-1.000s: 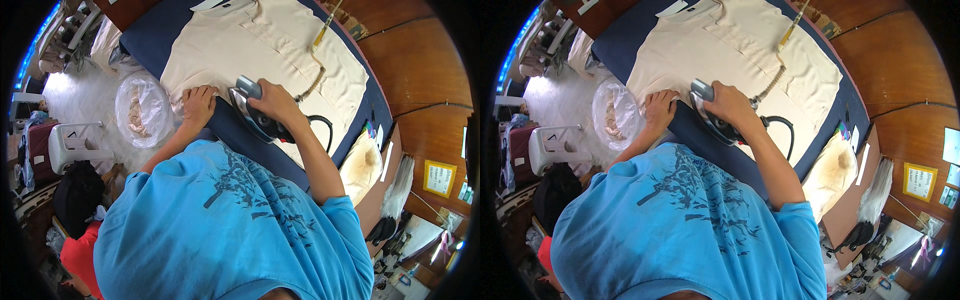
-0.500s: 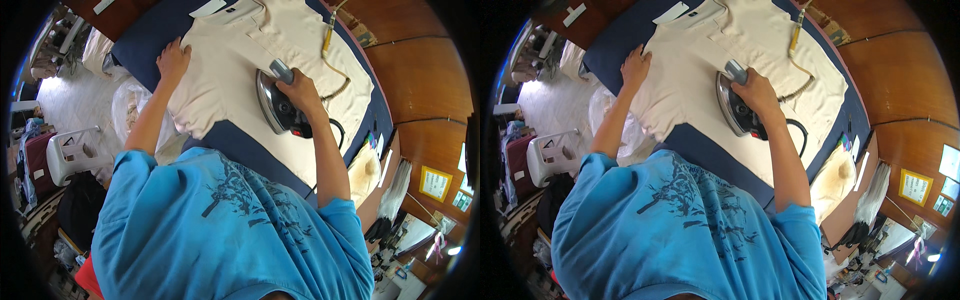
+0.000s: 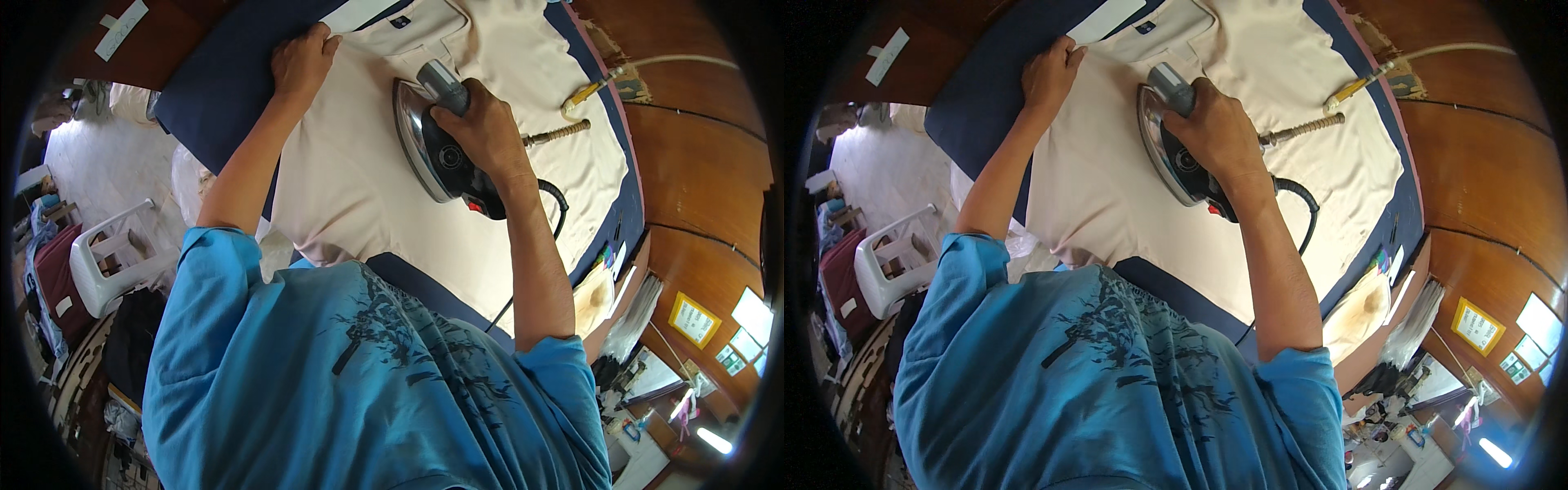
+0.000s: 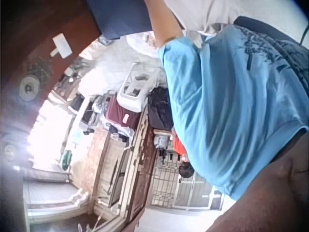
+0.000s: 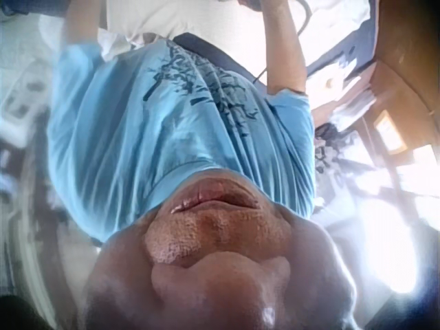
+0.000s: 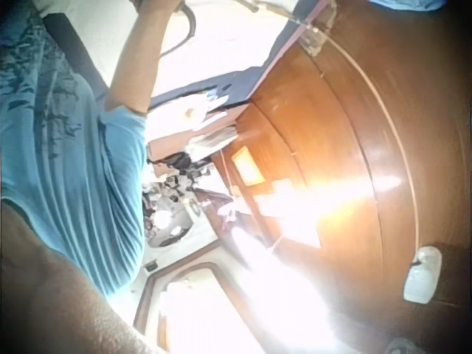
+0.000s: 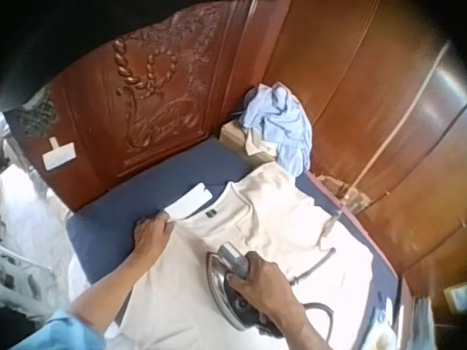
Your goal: The person irons a light-colored shirt on an ironing board using a steam iron, flattening the body and sleeves and smoothing the fabric by hand before lifting and displaying the shirt.
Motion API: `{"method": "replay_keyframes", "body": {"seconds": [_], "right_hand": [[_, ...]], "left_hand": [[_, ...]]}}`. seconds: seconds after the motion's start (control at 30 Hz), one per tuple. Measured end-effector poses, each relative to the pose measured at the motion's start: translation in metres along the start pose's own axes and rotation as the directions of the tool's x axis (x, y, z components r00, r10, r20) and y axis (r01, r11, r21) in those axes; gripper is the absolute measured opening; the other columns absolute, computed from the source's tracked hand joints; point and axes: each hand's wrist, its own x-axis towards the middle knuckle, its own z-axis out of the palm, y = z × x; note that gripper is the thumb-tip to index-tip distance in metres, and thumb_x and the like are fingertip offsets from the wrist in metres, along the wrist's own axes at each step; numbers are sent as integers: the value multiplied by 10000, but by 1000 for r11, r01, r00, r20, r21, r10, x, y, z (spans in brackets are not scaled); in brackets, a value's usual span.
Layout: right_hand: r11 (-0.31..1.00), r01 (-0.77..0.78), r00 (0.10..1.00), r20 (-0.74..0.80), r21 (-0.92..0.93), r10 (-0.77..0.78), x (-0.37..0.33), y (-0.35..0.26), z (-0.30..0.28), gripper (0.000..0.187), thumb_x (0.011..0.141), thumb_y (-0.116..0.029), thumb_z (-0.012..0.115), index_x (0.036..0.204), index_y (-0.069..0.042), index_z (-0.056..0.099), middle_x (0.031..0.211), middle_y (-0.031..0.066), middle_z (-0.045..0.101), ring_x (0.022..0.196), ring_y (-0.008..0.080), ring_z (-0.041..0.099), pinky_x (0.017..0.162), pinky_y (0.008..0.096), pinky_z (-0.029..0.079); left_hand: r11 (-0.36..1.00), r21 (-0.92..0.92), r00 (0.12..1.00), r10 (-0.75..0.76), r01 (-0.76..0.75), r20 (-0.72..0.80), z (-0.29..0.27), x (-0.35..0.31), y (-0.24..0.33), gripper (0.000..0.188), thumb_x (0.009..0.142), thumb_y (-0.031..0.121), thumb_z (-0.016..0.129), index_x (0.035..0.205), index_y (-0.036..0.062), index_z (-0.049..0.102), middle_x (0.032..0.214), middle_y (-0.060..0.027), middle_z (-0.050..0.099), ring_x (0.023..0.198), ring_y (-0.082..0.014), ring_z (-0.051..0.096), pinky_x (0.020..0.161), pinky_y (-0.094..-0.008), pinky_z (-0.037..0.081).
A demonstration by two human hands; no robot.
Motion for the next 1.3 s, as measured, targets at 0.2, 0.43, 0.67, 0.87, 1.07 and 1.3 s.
{"method": "replay_keyframes", "body": {"seconds": [0.2,0.43,0.67,0.87,1.07,1.3], "right_hand": [[1000,-19,995,-99,24,21,18,-17,-5,514,770,-447,624,931,39,582,762,243,636,752,365,646,692,421,502],[998,-47,996,-77,30,49,44,-14,3,533,766,-501,627,854,24,607,706,231,629,722,363,646,679,411,505],[998,55,998,19,-18,-55,42,-33,-3,479,767,-448,655,856,19,597,721,226,633,730,362,642,681,417,505],[1000,14,996,89,-23,-12,47,-44,-3,500,728,-475,683,900,-11,607,748,196,647,748,354,645,697,421,506],[963,257,960,141,-85,-243,34,-49,10,513,746,-498,637,934,-21,624,743,185,650,748,347,646,690,415,515],[903,380,924,114,-201,-364,46,-71,24,415,762,-398,608,901,-8,625,720,202,638,698,356,640,661,412,516]], "left_hand": [[995,-88,999,-45,43,-21,0,-2,-2,222,839,320,596,834,98,603,648,-64,637,630,-263,621,685,-397,468],[969,-230,996,-89,86,-5,-3,-1,0,204,821,280,610,759,86,595,603,-62,614,570,-270,597,651,-387,465],[996,-87,998,15,-20,-58,1,0,-4,160,811,259,609,813,99,619,633,-69,634,605,-260,624,615,-381,476],[999,-42,990,-8,14,143,-26,9,8,378,869,285,540,1228,167,551,701,-140,646,708,-299,644,714,-386,494],[992,-85,996,-89,88,-2,-40,-35,-6,310,856,313,563,1107,137,606,1076,-93,626,1027,-250,574,905,-407,391],[961,51,962,-273,271,25,-54,-118,-6,199,805,284,603,869,100,645,1369,-60,409,1309,-251,307,1030,-529,180]]}}
